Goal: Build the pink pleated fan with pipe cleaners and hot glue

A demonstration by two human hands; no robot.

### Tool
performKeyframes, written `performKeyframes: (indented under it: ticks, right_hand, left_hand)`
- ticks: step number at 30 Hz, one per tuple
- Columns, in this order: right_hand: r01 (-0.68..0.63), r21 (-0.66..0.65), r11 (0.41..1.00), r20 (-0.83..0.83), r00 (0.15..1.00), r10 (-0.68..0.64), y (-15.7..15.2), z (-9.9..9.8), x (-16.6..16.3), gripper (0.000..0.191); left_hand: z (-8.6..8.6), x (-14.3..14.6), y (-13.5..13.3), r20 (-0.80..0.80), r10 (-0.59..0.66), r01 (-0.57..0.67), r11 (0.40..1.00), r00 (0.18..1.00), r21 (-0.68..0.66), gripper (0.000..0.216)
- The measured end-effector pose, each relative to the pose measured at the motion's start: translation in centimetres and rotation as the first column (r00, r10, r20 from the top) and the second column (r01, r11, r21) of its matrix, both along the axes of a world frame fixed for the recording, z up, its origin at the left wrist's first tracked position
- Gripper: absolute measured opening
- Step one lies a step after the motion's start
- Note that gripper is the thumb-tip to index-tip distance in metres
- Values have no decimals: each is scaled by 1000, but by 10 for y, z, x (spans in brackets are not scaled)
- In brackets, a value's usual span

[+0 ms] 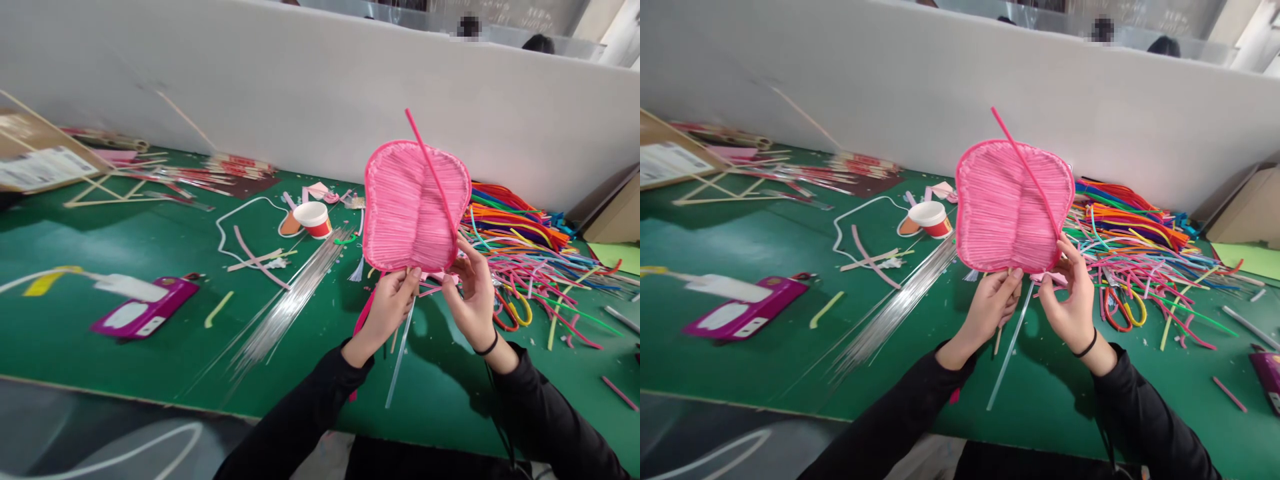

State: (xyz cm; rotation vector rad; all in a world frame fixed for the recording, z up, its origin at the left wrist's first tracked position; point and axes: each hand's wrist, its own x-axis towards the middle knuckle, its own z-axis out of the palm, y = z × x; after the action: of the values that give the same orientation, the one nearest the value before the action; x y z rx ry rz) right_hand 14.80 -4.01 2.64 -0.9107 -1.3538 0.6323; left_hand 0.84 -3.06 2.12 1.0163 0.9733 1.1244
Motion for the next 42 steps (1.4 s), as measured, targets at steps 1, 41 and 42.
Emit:
performKeyframes:
  ticks: [1, 41, 42]
  right_hand:
    - [12, 3, 1000, 8, 1000, -12, 0, 0, 0, 43]
    - [-73, -98, 992, -208, 977, 52, 3, 1, -6, 59]
    - [-105, -149, 983, -221, 973, 71, 4, 1, -5, 53]
  left_hand:
    - [0, 0, 0, 2, 0, 0, 1000, 1000, 2, 63]
    - [-1, 2, -5, 53, 93, -97, 992, 994, 84, 63]
    - [-1, 2, -6, 59, 101, -107, 990, 993, 97, 63]
